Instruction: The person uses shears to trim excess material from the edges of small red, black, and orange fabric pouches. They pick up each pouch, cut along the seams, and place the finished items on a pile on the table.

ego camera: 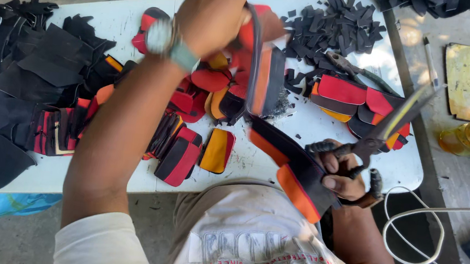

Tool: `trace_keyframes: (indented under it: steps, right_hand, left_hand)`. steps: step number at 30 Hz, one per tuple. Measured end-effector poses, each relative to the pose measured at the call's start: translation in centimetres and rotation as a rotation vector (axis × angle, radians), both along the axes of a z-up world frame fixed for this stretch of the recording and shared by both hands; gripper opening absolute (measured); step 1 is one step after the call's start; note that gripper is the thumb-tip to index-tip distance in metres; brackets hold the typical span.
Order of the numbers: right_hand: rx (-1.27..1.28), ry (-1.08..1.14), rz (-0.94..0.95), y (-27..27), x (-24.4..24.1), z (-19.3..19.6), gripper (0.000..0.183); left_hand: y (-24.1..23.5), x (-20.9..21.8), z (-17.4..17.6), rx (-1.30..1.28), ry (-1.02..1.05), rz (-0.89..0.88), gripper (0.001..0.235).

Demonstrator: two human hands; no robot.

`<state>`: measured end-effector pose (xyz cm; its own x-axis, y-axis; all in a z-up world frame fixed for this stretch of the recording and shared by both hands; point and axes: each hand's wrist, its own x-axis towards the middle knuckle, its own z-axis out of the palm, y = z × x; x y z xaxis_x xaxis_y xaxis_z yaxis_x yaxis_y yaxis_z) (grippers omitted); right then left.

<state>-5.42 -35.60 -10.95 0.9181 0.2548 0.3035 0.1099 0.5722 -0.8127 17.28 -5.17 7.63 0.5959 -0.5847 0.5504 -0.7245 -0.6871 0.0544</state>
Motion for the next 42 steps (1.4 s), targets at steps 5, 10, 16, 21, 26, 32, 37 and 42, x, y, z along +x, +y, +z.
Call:
trace_keyframes:
  steps: [5, 10, 16, 21, 26, 32, 37, 42]
  right_hand:
    - [0.182, 0.076, -0.045, -1.8, 0.3, -0.2, 0.037]
    - [0.306, 0.080, -0.027, -2.2, 1.2, -0.3, 0.034]
    - [0.107, 0.080, -0.064, -2.2, 1.2, -0.4, 0.035]
    - [0.081, 0.075, -0.066, -1.3, 1.3, -0.4, 0.036]
    - [0.056, 0.069, -0.058, -0.8, 1.8, -0.5, 0.034]
    - [0.065, 0.113, -0.052, -0.8, 1.9, -0.6, 0.035]
    - [0.061, 0.095, -0.033, -0.5, 1.8, 0.0, 0.035]
    - [0.127, 0.083, -0.039, -0.5, 1.3, 0.5, 0.036]
  left_hand:
    - [2.3, -12.5, -7.9, 0.093, 0.320, 0.166, 0.057]
    - [2.8, -19.5, -13.2, 0.173, 0.591, 0.254, 0.081]
    - [4.2, -17.5, -12.8, 0.198, 0.735, 0.393, 0.071]
    - [2.4, -18.7, -13.7, 0.110, 0.670, 0.317, 0.082]
    - [2.2, -18.9, -14.4, -0.205, 0.721, 0.268, 0.068]
    - [2.5, -20.4, -14.2, 0.071, 0.710, 0.269, 0.051]
    - [1.9, -18.0, -13.7, -0.012, 0.423, 0.197, 0.060]
    - [0.1, -12.9, -16.6, 0.285, 0.339, 0.102, 0.039]
